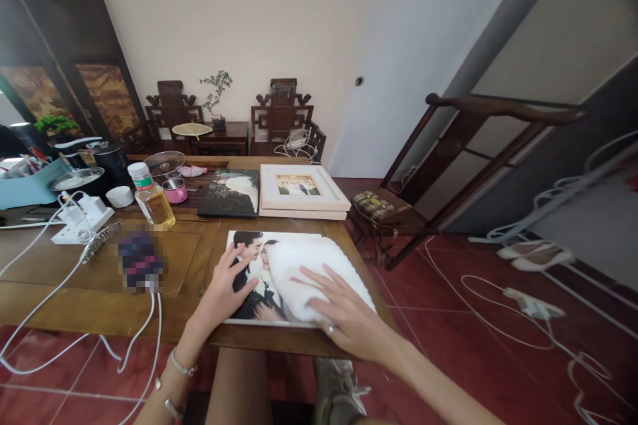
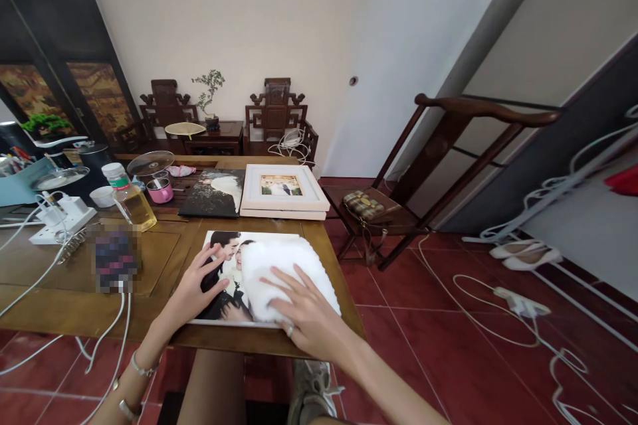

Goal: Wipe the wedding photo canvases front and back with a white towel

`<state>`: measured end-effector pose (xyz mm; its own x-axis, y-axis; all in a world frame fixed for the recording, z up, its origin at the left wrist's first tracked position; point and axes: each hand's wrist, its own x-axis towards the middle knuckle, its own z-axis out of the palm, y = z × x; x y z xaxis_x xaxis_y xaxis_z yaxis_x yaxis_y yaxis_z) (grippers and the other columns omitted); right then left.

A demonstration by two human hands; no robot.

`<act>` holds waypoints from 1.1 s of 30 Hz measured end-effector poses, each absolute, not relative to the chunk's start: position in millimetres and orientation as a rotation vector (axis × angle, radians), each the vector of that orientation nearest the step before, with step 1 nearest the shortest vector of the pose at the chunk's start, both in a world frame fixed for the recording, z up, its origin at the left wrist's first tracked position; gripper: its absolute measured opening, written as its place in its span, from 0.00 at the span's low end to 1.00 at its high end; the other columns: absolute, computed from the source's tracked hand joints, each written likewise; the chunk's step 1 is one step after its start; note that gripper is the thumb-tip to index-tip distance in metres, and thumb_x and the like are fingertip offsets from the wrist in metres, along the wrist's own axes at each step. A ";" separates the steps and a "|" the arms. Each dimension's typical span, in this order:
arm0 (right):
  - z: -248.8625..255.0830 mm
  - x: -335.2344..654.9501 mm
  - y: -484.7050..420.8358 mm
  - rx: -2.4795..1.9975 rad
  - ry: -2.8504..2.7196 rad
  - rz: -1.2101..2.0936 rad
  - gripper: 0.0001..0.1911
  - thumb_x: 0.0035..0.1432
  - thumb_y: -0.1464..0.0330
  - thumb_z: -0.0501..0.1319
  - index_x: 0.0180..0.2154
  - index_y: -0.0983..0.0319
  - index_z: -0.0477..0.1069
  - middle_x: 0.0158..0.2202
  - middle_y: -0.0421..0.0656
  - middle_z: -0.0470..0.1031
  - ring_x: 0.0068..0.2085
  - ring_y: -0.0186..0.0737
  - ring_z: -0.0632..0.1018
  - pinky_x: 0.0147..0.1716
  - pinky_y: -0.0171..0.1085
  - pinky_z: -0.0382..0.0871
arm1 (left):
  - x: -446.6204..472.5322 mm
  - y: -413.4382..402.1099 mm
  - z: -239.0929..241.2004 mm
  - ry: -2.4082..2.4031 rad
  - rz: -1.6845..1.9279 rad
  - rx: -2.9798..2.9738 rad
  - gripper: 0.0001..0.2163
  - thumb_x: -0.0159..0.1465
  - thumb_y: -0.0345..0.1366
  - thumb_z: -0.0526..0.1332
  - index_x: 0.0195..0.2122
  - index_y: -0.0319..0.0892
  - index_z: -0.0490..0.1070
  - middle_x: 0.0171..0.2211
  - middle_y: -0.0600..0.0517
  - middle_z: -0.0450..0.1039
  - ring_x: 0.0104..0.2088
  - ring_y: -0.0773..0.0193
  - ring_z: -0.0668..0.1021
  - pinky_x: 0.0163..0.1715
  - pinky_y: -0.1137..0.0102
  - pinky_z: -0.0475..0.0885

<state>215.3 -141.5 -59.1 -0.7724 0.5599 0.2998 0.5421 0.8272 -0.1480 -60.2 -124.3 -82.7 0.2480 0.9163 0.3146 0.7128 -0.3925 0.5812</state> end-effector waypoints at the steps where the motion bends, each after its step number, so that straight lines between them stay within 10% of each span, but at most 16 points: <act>1: -59.0 212.4 -129.5 -0.869 -2.655 0.081 0.13 0.52 0.76 0.52 0.38 0.60 0.70 0.59 0.47 0.62 0.63 0.46 0.53 0.60 0.56 0.44 | -61.3 -123.4 -82.7 1.495 0.897 2.205 0.22 0.61 0.42 0.57 0.57 0.52 0.61 0.62 0.49 0.54 0.64 0.52 0.52 0.59 0.53 0.53; 21: -67.3 205.0 -161.1 -0.561 -2.672 -0.054 0.11 0.49 0.75 0.53 0.35 0.60 0.70 0.60 0.45 0.60 0.64 0.52 0.51 0.59 0.62 0.41 | -67.9 -116.3 -89.0 1.509 0.953 2.200 0.25 0.60 0.44 0.58 0.59 0.48 0.59 0.62 0.46 0.56 0.63 0.53 0.54 0.59 0.52 0.53; 33: -63.5 197.6 -76.7 -1.151 -2.498 0.008 0.17 0.53 0.76 0.53 0.45 0.62 0.69 0.56 0.53 0.66 0.63 0.47 0.55 0.59 0.56 0.45 | -70.5 -117.2 -81.1 1.497 0.910 2.160 0.25 0.60 0.45 0.58 0.58 0.48 0.60 0.62 0.48 0.56 0.63 0.54 0.55 0.60 0.56 0.54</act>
